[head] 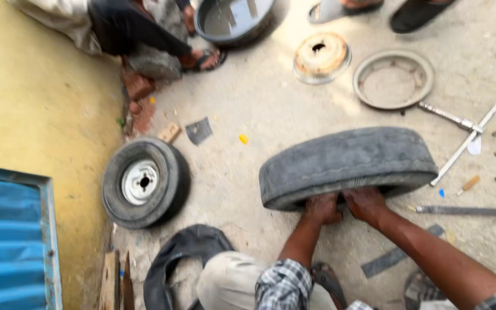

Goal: The person sits on the ground and works on a motorcycle tire, manipulating the inner tube and tire bead by hand. They then place a metal rim into the tire and press the tire onto the rim.

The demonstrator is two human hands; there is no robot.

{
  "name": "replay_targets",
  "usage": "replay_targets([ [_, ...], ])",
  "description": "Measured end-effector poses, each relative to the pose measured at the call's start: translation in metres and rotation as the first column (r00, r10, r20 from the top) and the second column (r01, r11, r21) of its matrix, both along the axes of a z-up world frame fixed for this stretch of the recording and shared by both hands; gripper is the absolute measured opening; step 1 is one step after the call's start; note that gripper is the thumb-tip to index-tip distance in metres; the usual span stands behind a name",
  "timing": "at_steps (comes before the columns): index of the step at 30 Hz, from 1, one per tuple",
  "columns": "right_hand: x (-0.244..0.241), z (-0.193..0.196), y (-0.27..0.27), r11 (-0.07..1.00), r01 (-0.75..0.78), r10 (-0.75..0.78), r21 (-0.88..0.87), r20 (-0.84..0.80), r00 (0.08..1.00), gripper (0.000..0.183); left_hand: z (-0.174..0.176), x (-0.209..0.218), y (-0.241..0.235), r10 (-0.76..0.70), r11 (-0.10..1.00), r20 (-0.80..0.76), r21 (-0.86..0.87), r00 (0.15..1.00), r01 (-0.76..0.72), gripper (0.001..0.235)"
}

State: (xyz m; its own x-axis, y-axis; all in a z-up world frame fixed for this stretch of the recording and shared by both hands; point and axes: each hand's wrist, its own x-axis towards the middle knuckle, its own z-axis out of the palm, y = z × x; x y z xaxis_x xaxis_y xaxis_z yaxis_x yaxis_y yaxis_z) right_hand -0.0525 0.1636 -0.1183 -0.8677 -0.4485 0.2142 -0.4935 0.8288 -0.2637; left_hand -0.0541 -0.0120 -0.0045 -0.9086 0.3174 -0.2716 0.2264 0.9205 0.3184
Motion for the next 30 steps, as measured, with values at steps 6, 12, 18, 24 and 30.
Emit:
replay_targets([
  [6, 0.022, -0.003, 0.009, 0.998, -0.023, 0.024, -0.066, 0.016, 1.0, 0.046, -0.032, 0.033, -0.001, -0.013, 0.995, -0.001, 0.1, 1.0, 0.013, 0.092],
  [12, 0.019, 0.02, -0.006, 0.994, 0.108, -0.107, 0.008, 0.266, 0.958, 0.05, -0.022, 0.037, 0.0, 0.03, 0.997, 0.101, 0.071, 0.994, -0.037, 0.089],
  [18, 0.011, 0.028, 0.004, 0.988, 0.155, -0.145, 0.0, 0.363, 0.921, 0.049, -0.031, 0.028, 0.008, -0.03, 0.999, 0.107, -0.036, 0.994, 0.034, 0.08],
  [24, -0.017, 0.01, 0.019, 0.99, 0.104, -0.137, 0.097, 0.45, 0.882, 0.05, -0.037, -0.002, 0.019, -0.059, 0.998, 0.128, -0.009, 0.99, 0.061, 0.086],
  [30, 0.026, -0.02, 0.003, 0.984, -0.023, -0.046, 0.179, 0.374, 0.926, 0.043, -0.042, 0.037, -0.003, -0.053, 0.997, 0.13, -0.049, 0.99, 0.06, 0.087],
])
